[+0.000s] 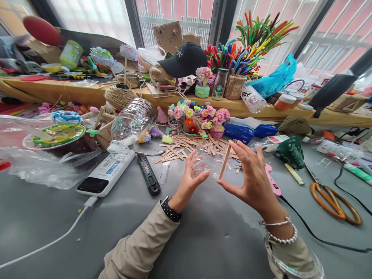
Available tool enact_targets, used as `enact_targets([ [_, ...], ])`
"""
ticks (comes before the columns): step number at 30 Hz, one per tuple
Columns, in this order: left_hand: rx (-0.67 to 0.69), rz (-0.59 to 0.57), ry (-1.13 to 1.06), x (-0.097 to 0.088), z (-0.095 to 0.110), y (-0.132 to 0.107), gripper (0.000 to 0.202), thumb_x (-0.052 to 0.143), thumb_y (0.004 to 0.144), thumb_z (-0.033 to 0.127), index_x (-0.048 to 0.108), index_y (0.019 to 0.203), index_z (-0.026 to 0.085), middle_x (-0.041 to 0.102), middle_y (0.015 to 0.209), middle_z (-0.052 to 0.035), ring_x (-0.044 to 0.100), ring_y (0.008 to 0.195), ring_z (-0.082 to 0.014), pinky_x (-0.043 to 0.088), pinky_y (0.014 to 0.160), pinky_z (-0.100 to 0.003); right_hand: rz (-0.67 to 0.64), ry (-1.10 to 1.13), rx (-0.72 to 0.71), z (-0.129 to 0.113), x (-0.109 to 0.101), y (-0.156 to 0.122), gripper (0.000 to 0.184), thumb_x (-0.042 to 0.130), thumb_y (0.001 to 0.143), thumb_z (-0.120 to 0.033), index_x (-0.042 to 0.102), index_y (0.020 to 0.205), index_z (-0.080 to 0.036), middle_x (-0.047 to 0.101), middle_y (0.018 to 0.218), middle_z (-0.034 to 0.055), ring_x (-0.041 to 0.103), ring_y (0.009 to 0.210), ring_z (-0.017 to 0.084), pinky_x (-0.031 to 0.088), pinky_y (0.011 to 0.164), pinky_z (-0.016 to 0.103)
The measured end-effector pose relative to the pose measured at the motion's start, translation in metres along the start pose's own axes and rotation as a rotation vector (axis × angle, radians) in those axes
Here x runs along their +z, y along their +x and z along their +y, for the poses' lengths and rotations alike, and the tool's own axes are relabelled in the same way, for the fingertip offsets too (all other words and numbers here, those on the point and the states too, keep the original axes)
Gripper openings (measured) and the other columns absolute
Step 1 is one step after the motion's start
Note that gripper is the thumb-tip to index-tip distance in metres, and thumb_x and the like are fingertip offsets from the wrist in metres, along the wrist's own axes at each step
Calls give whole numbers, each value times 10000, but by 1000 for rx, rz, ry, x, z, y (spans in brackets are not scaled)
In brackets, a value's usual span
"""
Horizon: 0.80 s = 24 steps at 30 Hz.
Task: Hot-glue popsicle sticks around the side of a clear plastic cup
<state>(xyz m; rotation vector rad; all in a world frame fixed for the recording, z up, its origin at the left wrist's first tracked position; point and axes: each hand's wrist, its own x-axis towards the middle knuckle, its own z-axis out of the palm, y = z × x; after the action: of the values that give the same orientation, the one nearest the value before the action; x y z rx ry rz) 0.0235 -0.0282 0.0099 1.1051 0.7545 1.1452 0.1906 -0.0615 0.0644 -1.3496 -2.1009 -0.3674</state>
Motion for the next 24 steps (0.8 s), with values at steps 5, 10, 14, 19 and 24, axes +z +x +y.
enact_targets([
  [5,0,-3,6,0,0,0,766,634,660,397,195,1275,276,331,1275,-114,400,1147,-266,328,928,-421,-9,8,8,0,-1,0,769,548,709,-450,165,1331,-211,396,1320,86,306,1241,258,93,1036,557],
  [10,13,-4,28,-1,0,0,747,630,663,396,204,1266,286,342,1262,-107,409,1138,-265,316,932,-434,-17,19,15,1,1,0,771,542,709,-463,161,1333,-217,391,1321,87,312,1238,263,98,1031,562],
  [14,19,-1,34,-1,-1,0,764,634,657,406,195,1268,274,332,1266,-114,411,1134,-264,325,927,-422,-30,24,21,2,1,0,785,548,702,-471,157,1334,-217,382,1328,86,303,1243,258,94,1037,554],
  [19,21,-1,36,-1,-2,0,767,633,659,406,189,1270,273,327,1267,-116,408,1136,-257,328,927,-415,-34,25,23,2,1,0,793,560,695,-468,164,1330,-206,376,1332,85,299,1246,244,86,1048,537],
  [24,19,4,31,-1,-2,0,763,636,657,400,195,1267,277,333,1259,-112,410,1135,-257,310,940,-426,-34,31,21,2,2,0,791,563,695,-465,167,1329,-206,378,1331,86,301,1244,245,89,1046,538],
])
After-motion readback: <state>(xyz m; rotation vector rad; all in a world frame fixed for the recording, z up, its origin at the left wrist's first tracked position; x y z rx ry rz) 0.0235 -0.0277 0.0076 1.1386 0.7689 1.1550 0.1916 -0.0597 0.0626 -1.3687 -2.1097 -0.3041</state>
